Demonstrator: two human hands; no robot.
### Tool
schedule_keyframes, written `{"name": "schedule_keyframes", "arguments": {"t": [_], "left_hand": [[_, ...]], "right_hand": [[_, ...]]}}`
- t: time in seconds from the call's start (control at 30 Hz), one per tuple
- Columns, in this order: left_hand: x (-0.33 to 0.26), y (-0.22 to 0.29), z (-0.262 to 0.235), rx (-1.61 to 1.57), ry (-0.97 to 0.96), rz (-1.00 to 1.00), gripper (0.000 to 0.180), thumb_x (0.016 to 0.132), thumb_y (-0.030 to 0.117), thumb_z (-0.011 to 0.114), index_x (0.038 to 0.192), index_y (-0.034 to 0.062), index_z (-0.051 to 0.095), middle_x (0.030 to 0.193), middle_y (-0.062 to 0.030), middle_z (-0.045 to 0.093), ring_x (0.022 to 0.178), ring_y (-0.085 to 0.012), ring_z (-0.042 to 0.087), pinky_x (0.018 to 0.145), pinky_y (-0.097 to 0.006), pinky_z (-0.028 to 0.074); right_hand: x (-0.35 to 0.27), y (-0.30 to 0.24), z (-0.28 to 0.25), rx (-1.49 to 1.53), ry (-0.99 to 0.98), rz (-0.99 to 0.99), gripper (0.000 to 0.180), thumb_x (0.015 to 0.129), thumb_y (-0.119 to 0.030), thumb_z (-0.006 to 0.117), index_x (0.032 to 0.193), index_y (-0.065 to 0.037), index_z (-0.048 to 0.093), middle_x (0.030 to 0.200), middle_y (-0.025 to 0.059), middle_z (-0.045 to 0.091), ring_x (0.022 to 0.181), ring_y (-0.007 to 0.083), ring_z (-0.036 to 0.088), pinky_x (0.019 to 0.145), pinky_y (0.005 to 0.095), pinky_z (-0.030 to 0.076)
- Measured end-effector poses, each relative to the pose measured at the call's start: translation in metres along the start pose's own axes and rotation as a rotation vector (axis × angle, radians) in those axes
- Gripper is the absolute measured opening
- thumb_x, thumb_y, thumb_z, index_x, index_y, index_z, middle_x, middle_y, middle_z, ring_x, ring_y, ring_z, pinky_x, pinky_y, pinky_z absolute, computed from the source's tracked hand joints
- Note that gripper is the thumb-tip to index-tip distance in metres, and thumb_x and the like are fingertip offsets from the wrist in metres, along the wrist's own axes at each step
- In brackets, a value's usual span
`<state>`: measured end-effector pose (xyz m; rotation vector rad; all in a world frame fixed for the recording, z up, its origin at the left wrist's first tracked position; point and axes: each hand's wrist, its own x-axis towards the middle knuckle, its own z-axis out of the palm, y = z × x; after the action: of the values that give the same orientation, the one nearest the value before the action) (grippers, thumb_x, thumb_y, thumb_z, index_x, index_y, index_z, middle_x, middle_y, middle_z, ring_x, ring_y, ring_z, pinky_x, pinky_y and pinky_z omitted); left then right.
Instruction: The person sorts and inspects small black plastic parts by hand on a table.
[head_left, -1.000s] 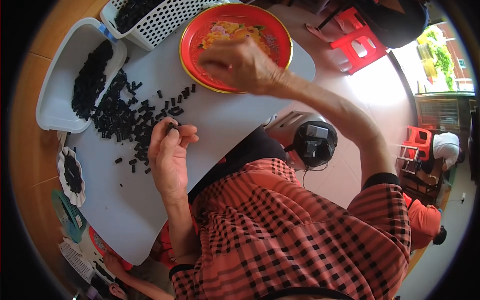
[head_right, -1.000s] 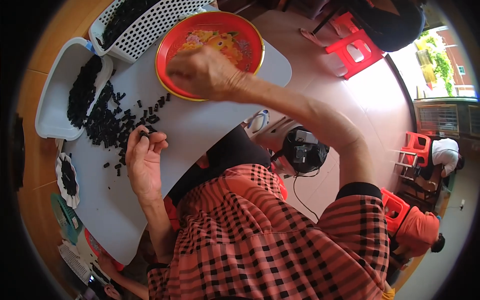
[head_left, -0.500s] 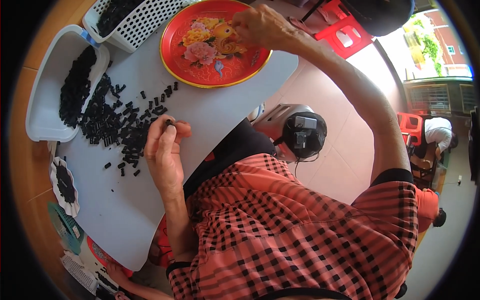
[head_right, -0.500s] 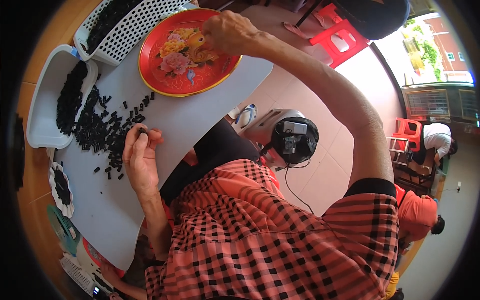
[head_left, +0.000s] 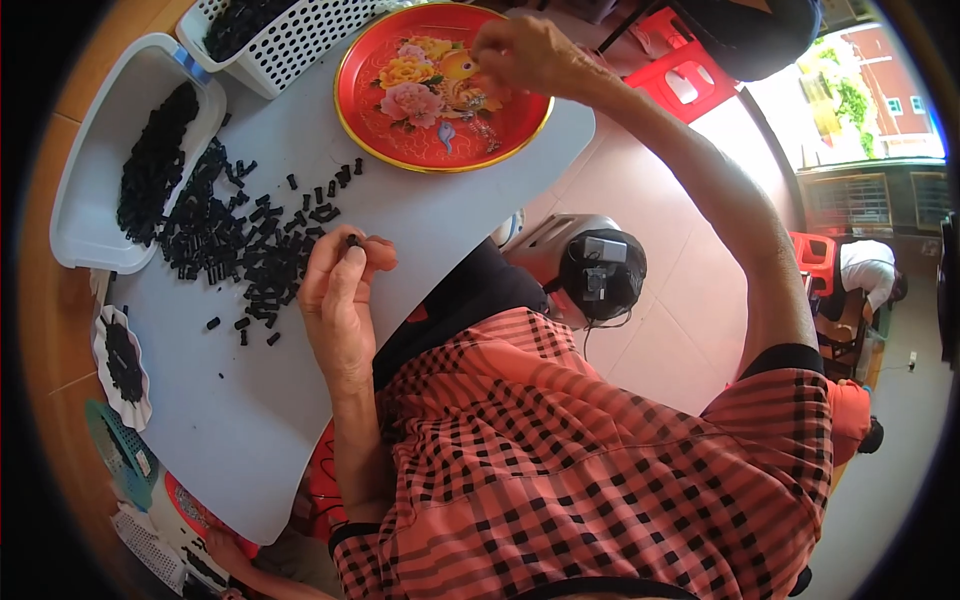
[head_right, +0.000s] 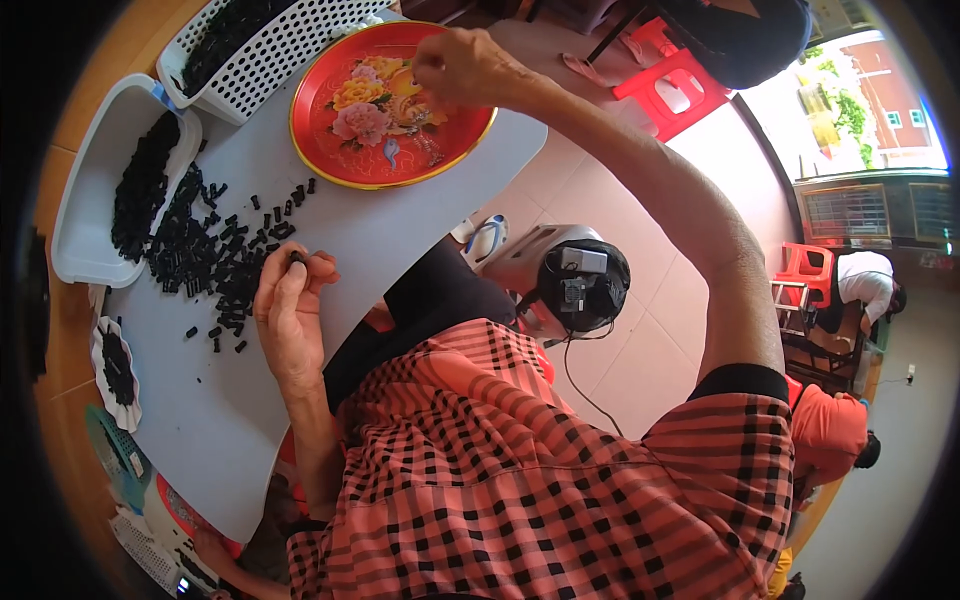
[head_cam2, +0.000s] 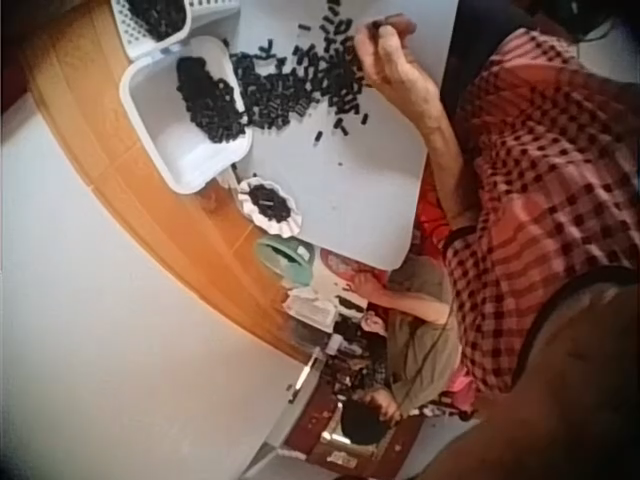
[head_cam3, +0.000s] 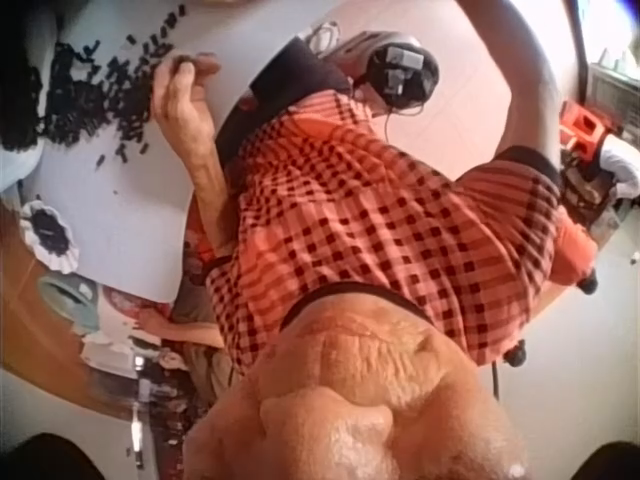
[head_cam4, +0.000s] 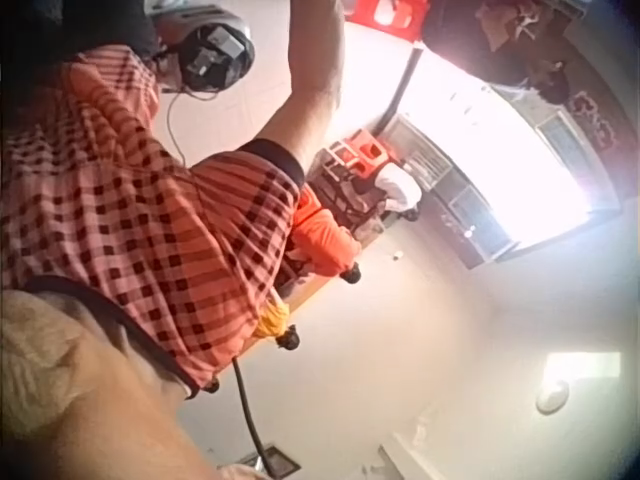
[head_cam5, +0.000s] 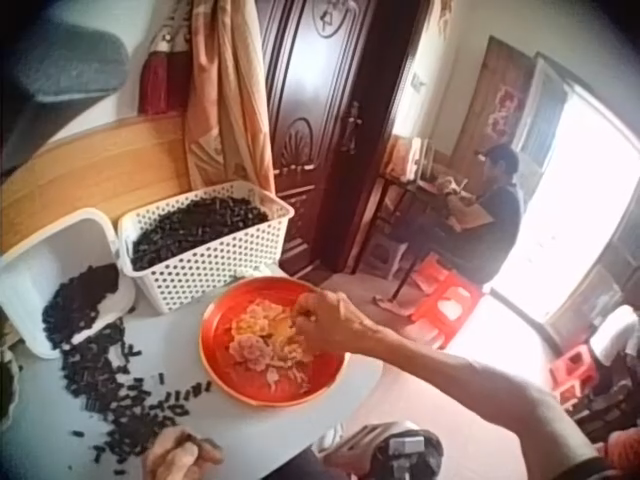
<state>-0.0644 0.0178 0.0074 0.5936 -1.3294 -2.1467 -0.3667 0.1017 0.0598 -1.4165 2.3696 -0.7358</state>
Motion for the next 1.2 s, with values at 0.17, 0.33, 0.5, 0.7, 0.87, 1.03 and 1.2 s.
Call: {"name": "schedule_keyframes", "arguments": {"t": [0.17, 0.33, 0.5, 0.7, 0.87, 1.03, 1.2], "left_hand": [[0.001, -0.002, 0.0, -0.001, 0.006, -0.009, 0.023, 0.09, 0.011, 0.048, 0.107, -0.0031, 0.055, 0.084, -0.0097, 0.064, 0.086, -0.0194, 0.06, 0.082, -0.032, 0.047], [0.001, -0.002, 0.0, -0.001, 0.016, -0.019, 0.022, 0.09, 0.01, 0.047, 0.107, -0.003, 0.054, 0.084, -0.0101, 0.064, 0.086, -0.0192, 0.06, 0.083, -0.032, 0.047], [0.001, -0.002, 0.0, 0.007, 0.007, -0.018, 0.022, 0.089, 0.009, 0.047, 0.107, -0.003, 0.054, 0.083, -0.0105, 0.064, 0.086, -0.0198, 0.059, 0.085, -0.033, 0.045], [0.0, -0.002, -0.001, -0.01, 0.03, -0.012, 0.022, 0.089, 0.009, 0.048, 0.106, -0.003, 0.054, 0.083, -0.011, 0.064, 0.086, -0.0206, 0.059, 0.086, -0.034, 0.045], [0.002, -0.002, 0.0, 0.028, 0.024, -0.016, 0.021, 0.089, 0.009, 0.048, 0.105, -0.003, 0.055, 0.083, -0.0109, 0.064, 0.087, -0.0207, 0.059, 0.084, -0.034, 0.045], [0.004, -0.004, -0.001, 0.056, 0.028, -0.009, 0.021, 0.09, 0.009, 0.048, 0.105, -0.0029, 0.055, 0.083, -0.0111, 0.063, 0.087, -0.0204, 0.059, 0.084, -0.034, 0.045], [0.005, -0.005, -0.004, 0.055, 0.031, 0.001, 0.019, 0.089, 0.008, 0.05, 0.103, -0.0033, 0.056, 0.084, -0.0099, 0.063, 0.082, -0.0177, 0.059, 0.084, -0.033, 0.046]], "right_hand": [[0.006, 0.028, -0.001, -0.322, 0.103, -0.224, 0.018, 0.08, -0.014, 0.056, 0.091, -0.002, 0.063, 0.069, 0.0134, 0.064, 0.061, 0.027, 0.064, 0.063, 0.0366, 0.052], [-0.001, 0.01, 0.012, 0.005, -0.079, -0.116, 0.016, 0.08, -0.017, 0.058, 0.086, -0.004, 0.065, 0.075, 0.014, 0.067, 0.068, 0.0261, 0.067, 0.067, 0.0375, 0.053], [0.009, 0.025, 0.01, -0.119, 0.23, -0.259, 0.019, 0.083, -0.017, 0.061, 0.094, -0.003, 0.067, 0.075, 0.0091, 0.067, 0.066, 0.0163, 0.065, 0.064, 0.0292, 0.053], [-0.005, -0.011, 0.016, 0.131, -0.056, -0.281, 0.012, 0.08, -0.009, 0.061, 0.088, -0.002, 0.067, 0.075, 0.0084, 0.066, 0.064, 0.0158, 0.063, 0.063, 0.0292, 0.052], [-0.006, -0.023, 0.037, 0.052, -0.056, -0.615, 0.013, 0.076, -0.005, 0.064, 0.088, -0.001, 0.068, 0.079, 0.0117, 0.067, 0.07, 0.0218, 0.064, 0.066, 0.0326, 0.052], [-0.004, -0.02, 0.049, -0.053, -0.09, -0.566, 0.009, 0.075, -0.006, 0.064, 0.083, -0.002, 0.068, 0.076, 0.0118, 0.066, 0.071, 0.0245, 0.064, 0.068, 0.0348, 0.051], [0.007, -0.016, 0.048, -0.08, 0.015, -0.466, 0.01, 0.076, -0.007, 0.063, 0.084, -0.002, 0.068, 0.074, 0.0121, 0.066, 0.07, 0.0262, 0.064, 0.068, 0.0352, 0.052]]}}
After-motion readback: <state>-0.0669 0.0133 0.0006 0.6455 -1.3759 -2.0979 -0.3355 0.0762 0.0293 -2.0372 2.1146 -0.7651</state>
